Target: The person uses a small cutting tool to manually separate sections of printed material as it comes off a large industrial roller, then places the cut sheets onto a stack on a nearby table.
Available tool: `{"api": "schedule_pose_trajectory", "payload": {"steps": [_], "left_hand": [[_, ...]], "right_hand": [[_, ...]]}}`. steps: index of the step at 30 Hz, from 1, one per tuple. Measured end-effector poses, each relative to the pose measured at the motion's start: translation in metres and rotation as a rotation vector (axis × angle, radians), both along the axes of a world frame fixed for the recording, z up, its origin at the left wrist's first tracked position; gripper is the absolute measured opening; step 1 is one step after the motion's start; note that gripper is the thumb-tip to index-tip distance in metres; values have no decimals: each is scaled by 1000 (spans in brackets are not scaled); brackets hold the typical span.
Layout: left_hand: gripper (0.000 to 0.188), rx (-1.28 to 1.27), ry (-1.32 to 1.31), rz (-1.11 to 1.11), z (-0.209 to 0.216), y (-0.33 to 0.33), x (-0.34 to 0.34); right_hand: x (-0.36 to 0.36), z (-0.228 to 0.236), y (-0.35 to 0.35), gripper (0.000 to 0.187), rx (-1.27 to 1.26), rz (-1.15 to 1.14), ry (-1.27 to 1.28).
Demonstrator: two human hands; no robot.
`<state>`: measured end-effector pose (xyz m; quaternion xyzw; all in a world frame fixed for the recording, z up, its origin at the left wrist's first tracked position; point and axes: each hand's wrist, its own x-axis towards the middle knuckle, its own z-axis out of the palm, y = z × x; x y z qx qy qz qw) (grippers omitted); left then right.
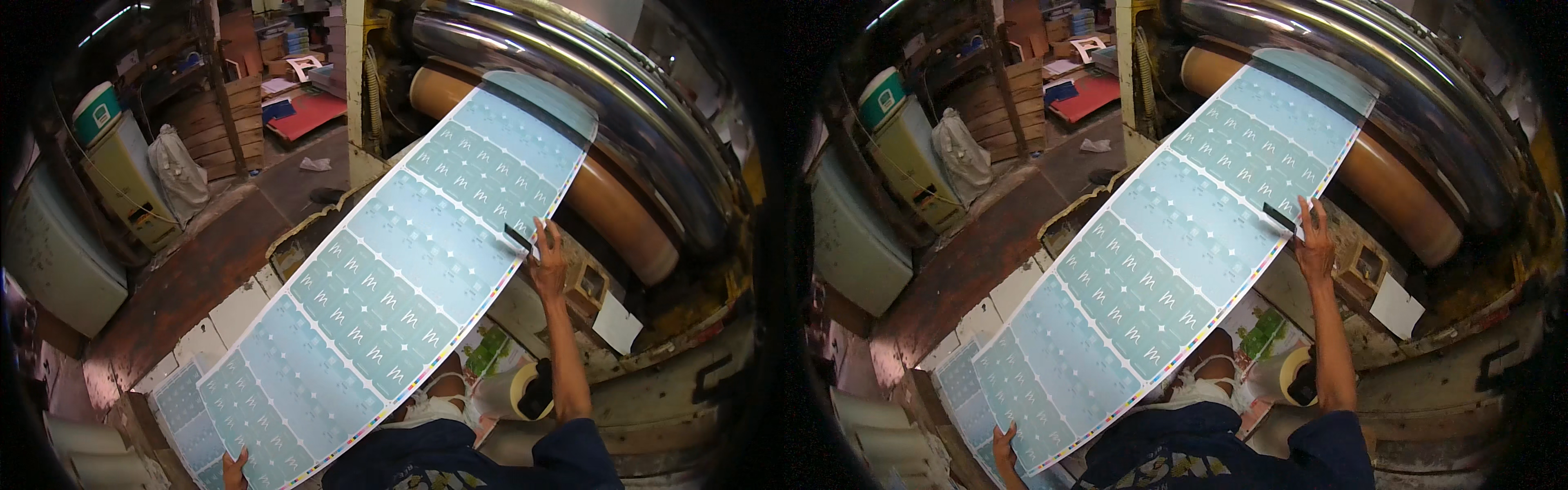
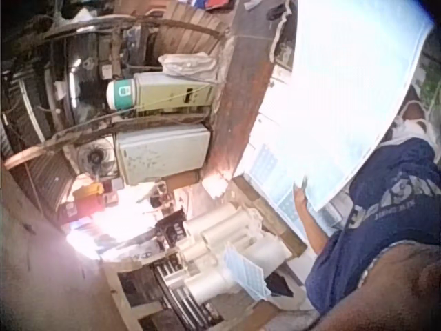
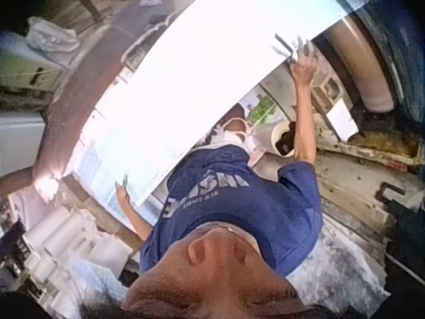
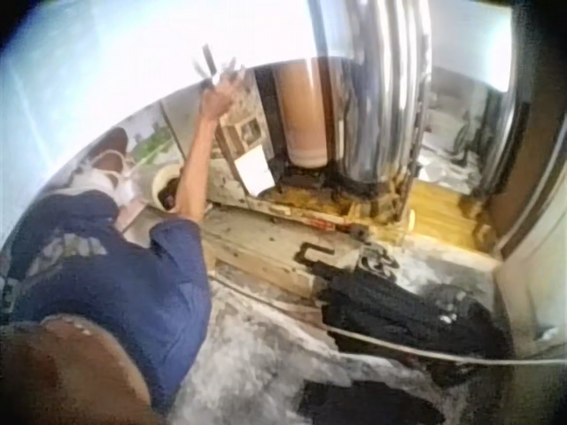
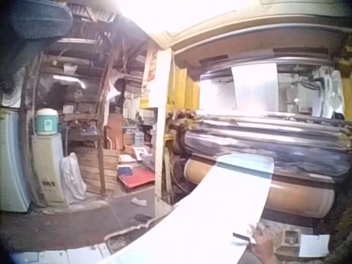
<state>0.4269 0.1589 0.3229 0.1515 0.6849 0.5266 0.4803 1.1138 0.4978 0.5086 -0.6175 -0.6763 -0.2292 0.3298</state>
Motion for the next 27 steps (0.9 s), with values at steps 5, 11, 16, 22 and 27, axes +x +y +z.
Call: {"api": "schedule_pose_trajectory", "payload": {"steps": [5, 11, 16, 22, 27], "left_hand": [[43, -21, -135, 10, 30, 1, 11], [36, 116, -153, 47, -31, -68, -53], [35, -250, 77, -61, -46, -84, -91], [43, -336, 146, 62, -107, -57, -90], [58, 68, 39, 133, -281, -85, -198]], "right_hand": [[40, 15, 30, 72, -219, 141, -85], [8, 1, 11, 62, -463, 250, 257], [35, -16, 3, 52, -462, 289, 263], [-4, -63, -69, 44, -469, 151, 269], [-167, -184, -153, 46, -554, 220, 402]]}}
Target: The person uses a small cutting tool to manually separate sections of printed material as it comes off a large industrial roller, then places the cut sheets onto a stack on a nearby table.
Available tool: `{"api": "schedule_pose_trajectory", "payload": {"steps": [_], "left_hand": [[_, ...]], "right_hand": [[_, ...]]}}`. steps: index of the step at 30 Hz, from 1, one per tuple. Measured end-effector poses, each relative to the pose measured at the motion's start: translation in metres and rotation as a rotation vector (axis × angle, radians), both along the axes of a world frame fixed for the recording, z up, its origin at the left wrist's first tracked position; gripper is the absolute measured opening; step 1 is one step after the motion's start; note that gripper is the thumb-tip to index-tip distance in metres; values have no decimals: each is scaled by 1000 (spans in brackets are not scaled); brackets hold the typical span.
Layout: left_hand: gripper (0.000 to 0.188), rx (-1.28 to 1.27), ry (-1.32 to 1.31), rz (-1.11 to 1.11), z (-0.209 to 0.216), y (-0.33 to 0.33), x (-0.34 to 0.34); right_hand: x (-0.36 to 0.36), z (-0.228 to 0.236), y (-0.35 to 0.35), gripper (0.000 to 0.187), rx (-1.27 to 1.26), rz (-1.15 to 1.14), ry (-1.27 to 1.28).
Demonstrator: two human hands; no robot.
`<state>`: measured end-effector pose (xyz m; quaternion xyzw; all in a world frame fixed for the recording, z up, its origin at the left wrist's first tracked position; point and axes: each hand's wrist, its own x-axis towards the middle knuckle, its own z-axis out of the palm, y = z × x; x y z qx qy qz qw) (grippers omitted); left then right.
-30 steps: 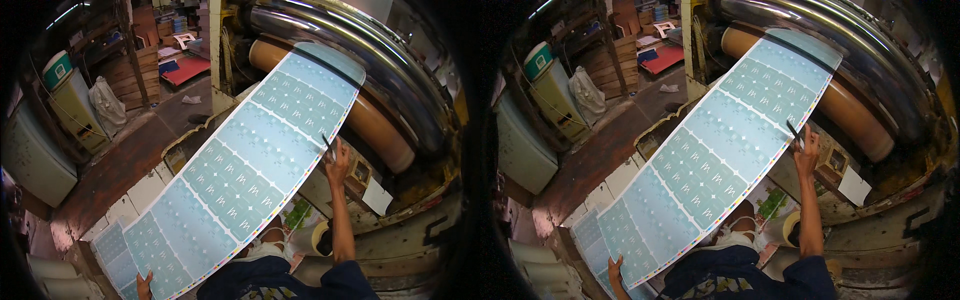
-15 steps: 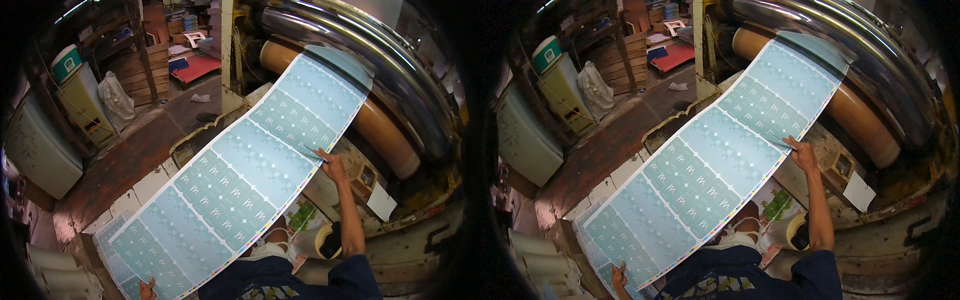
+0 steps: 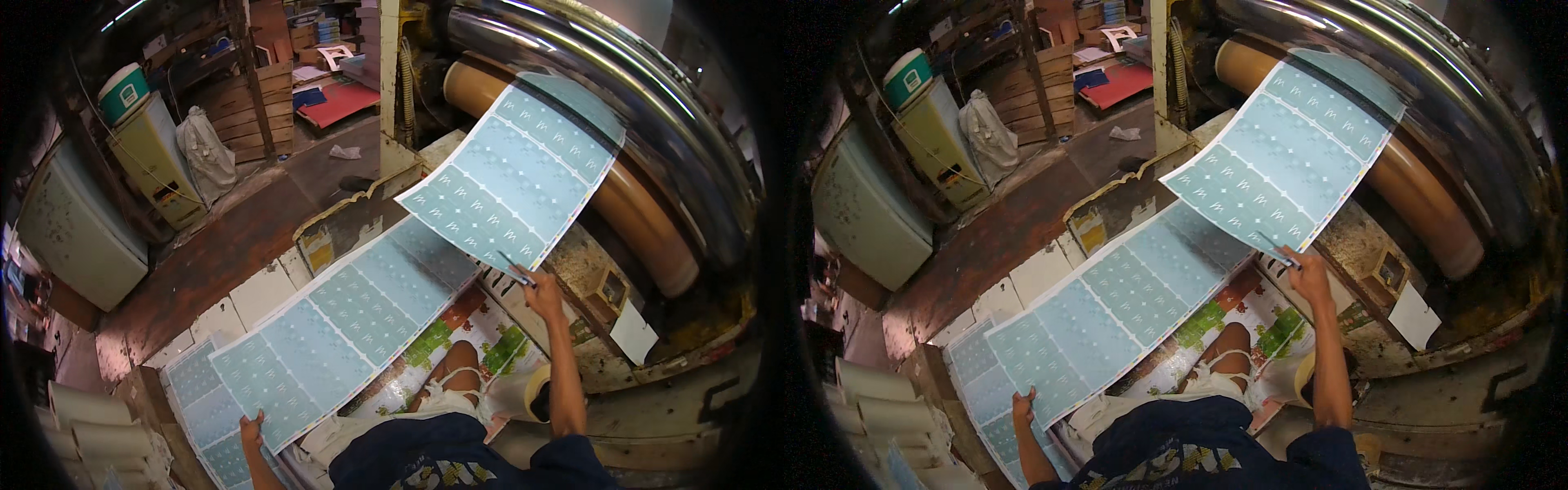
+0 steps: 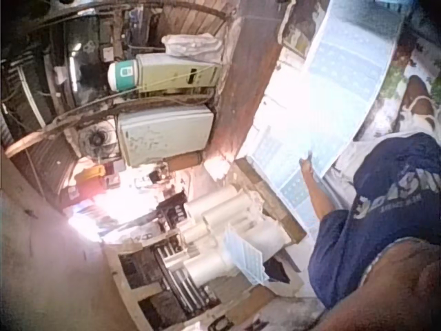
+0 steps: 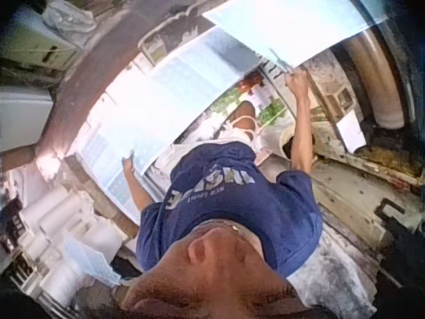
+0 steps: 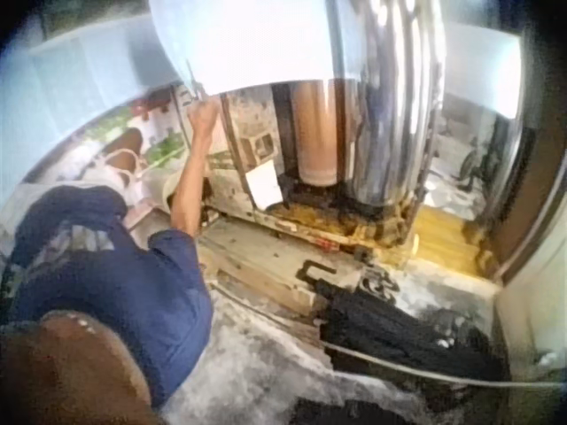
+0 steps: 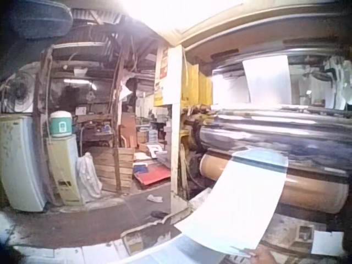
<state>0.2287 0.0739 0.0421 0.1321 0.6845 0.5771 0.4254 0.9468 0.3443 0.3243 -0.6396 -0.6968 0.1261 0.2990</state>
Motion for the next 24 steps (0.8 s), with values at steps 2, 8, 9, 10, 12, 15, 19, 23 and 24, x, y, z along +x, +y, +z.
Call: {"api": "schedule_pose_trajectory", "payload": {"steps": [2, 8, 9, 10, 12, 15, 19, 23, 24], "left_hand": [[56, -94, -94, -113, -23, 30, 19], [45, -26, -74, -75, -21, 125, 88], [45, -33, -84, -95, -21, 141, 101], [46, 37, -50, -83, -18, 154, 117], [47, 110, -4, -59, -28, 167, 114], [59, 12, 387, -130, -39, 151, 72], [118, -403, 885, -324, 32, 164, 182], [159, -905, 908, -707, 74, 148, 250], [156, -943, 1021, -727, 86, 141, 264]], "right_hand": [[-26, -15, -24, 47, 2, -28, -53], [-42, 8, -42, 53, 25, 54, 99], [-38, 10, -46, 53, 20, 34, 90], [-39, 11, -48, 54, 13, 48, 74], [-42, 17, -47, 55, 10, 75, 71], [-56, 7, -36, 56, 21, 165, 135], [-39, -14, -42, 55, 85, 150, 105], [-45, 2, -50, 53, 2, 123, 116], [-48, 12, -53, 53, -60, 119, 113]]}}
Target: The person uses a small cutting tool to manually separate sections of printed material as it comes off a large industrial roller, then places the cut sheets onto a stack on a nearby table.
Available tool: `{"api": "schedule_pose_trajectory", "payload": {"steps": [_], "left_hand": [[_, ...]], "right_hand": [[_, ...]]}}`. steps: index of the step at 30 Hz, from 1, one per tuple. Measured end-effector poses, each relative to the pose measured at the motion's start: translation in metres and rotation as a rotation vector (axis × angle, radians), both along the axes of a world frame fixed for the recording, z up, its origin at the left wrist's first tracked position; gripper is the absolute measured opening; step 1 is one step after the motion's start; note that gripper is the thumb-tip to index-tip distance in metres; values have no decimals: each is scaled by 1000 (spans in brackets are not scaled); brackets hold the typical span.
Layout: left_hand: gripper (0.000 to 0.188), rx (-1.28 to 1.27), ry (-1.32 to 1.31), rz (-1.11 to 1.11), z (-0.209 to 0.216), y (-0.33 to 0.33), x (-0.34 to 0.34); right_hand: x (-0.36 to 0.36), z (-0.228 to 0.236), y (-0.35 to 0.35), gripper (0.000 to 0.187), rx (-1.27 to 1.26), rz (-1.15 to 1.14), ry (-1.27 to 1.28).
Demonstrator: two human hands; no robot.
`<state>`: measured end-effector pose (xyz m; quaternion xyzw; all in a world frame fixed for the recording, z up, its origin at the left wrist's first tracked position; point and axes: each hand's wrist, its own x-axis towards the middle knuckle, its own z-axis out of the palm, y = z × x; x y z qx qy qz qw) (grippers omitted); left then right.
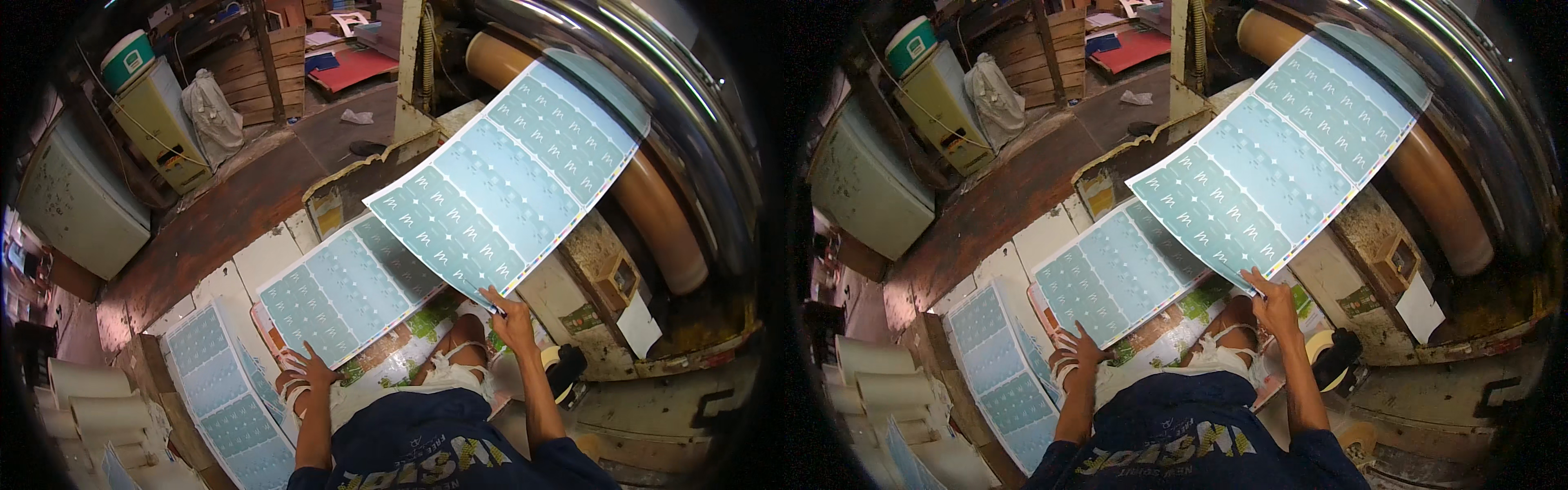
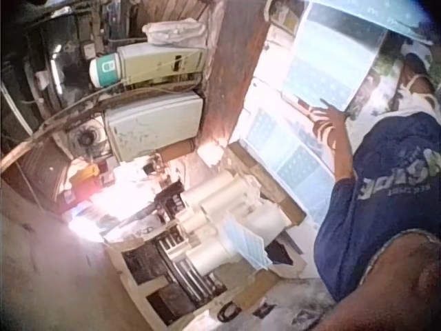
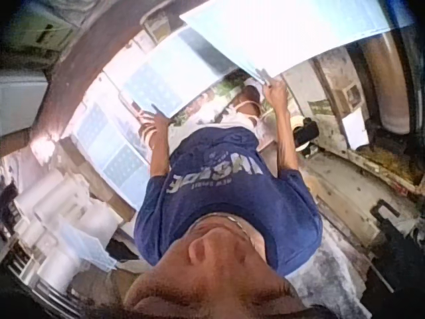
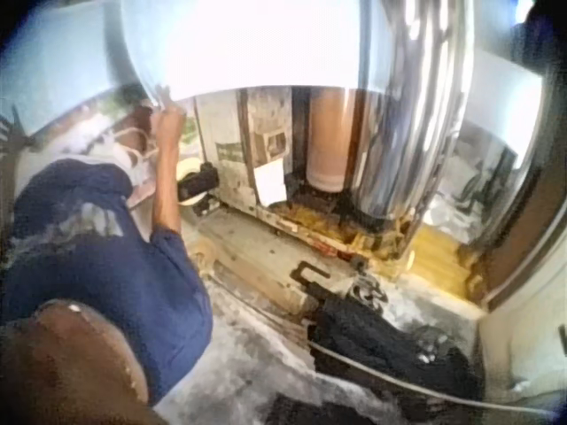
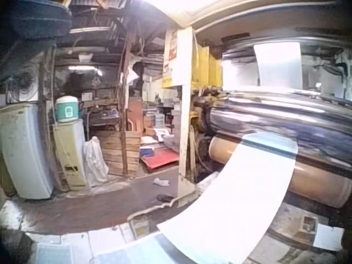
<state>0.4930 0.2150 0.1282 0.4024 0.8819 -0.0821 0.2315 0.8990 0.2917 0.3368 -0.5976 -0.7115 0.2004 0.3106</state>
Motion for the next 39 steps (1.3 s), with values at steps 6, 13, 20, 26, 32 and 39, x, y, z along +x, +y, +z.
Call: {"api": "schedule_pose_trajectory", "payload": {"steps": [6, 13, 20, 26, 32, 39], "left_hand": [[143, 149, -156, 88, 2, 2, -24], [144, 119, -135, 44, 23, 18, -2], [128, 394, -160, -125, 59, 48, 61], [68, 437, -2546, 747, 208, 100, 168], [45, 503, -1840, 545, 208, 106, 183], [44, 527, -1717, 589, 190, 73, 139]], "right_hand": [[-7, 0, -6, 55, -15, 89, 44], [-7, 25, -8, 53, -56, 138, 17], [-25, 68, -8, 52, -148, 281, -155], [-19, 62, 2, 50, -159, 404, -287], [-5, 50, 22, 43, -247, 573, -180], [91, 156, 90, 37, -691, 246, 331]]}}
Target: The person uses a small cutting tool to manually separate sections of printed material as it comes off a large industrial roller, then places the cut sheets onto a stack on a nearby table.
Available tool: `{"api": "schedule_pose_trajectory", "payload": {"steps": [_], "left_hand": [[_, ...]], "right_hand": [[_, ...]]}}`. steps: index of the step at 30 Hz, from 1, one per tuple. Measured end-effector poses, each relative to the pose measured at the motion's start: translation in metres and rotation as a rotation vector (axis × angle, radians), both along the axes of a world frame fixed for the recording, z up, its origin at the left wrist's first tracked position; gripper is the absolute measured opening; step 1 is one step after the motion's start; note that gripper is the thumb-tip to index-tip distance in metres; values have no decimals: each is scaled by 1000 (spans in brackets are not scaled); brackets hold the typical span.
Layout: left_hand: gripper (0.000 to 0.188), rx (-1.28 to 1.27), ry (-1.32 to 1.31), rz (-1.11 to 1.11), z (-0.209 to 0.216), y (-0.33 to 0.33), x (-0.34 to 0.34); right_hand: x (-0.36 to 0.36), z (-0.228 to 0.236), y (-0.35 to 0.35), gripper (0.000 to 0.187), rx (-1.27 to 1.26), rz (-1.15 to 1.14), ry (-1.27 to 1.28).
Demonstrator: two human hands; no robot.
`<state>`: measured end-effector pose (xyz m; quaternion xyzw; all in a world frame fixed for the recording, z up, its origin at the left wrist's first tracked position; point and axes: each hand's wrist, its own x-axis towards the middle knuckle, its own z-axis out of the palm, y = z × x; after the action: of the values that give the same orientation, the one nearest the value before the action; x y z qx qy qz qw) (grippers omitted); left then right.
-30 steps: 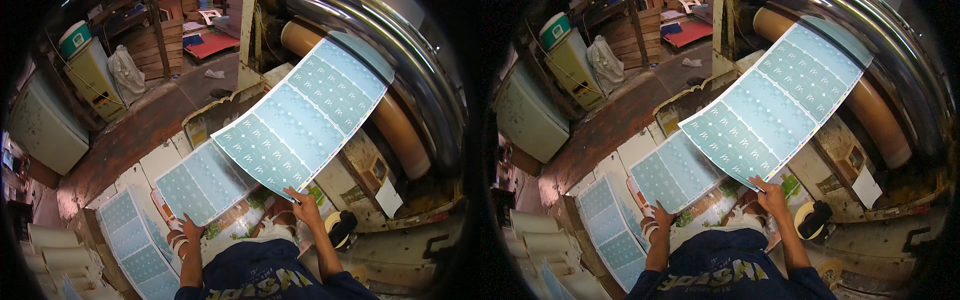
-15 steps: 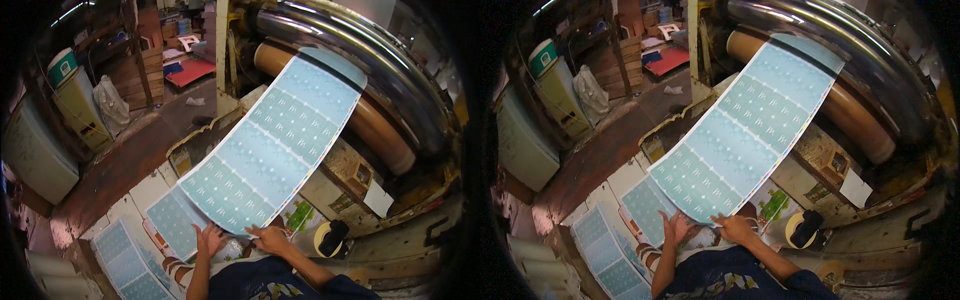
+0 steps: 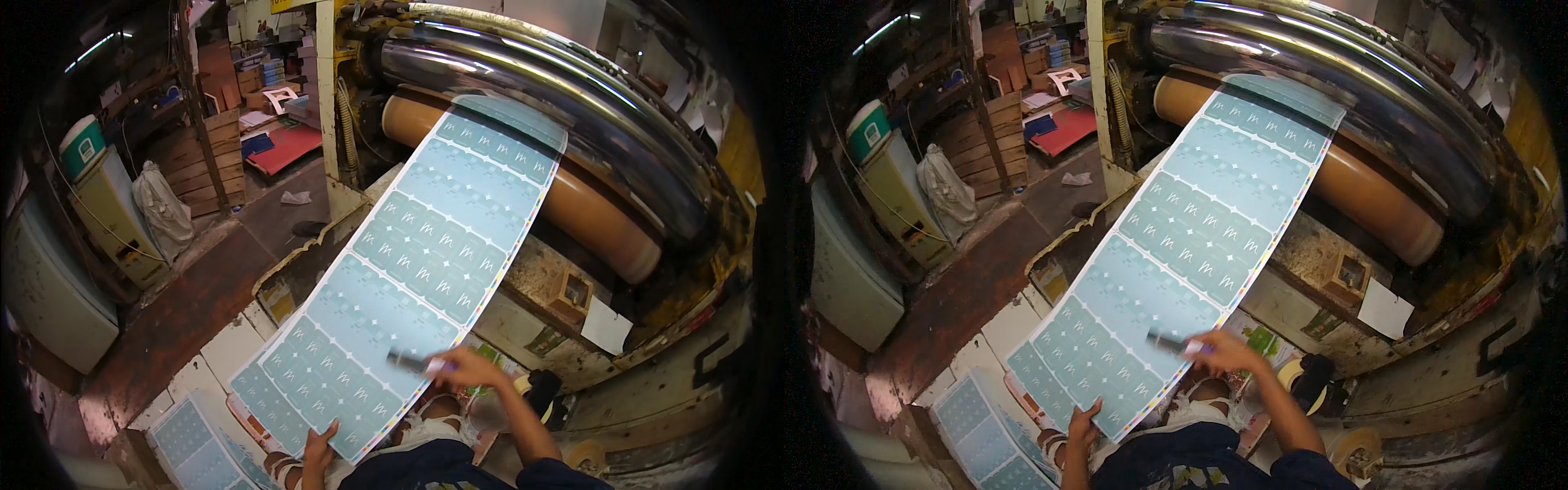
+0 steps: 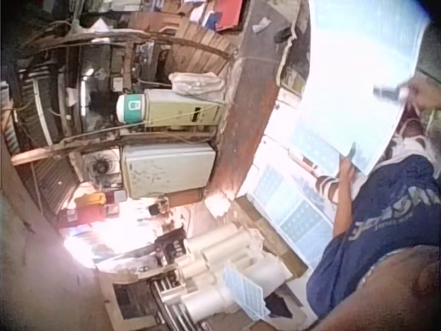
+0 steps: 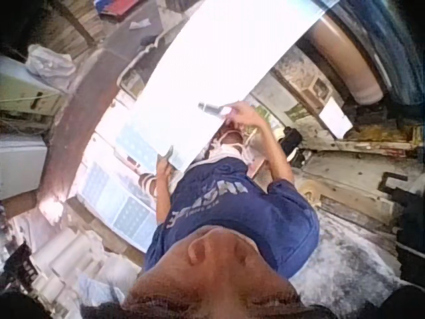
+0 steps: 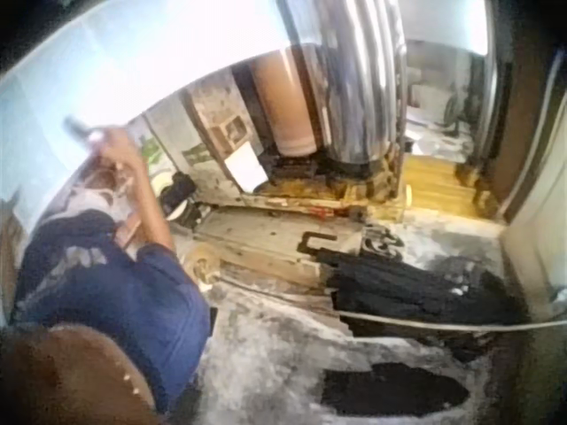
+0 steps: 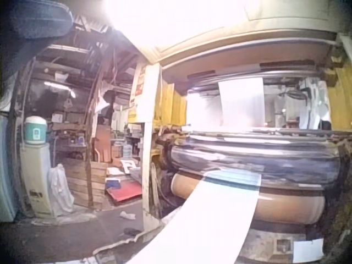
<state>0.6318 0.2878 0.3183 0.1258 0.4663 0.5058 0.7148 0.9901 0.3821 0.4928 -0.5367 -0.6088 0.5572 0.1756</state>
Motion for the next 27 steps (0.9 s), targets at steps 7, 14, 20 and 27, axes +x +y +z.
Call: {"api": "schedule_pose_trajectory", "payload": {"steps": [7, 14, 20, 27], "left_hand": [[40, 75, 31, 28, -28, -60, -86], [43, 0, 178, 75, -43, -89, -133], [45, -91, 271, 72, -26, -100, -138], [44, -114, 244, 149, -12, -101, -131]], "right_hand": [[110, 8, 63, 30, 830, -936, 123], [171, -16, 110, 31, 816, -1009, 15], [157, -43, 110, 23, 634, -897, 180], [174, -8, 118, 46, 1537, -986, -779]]}}
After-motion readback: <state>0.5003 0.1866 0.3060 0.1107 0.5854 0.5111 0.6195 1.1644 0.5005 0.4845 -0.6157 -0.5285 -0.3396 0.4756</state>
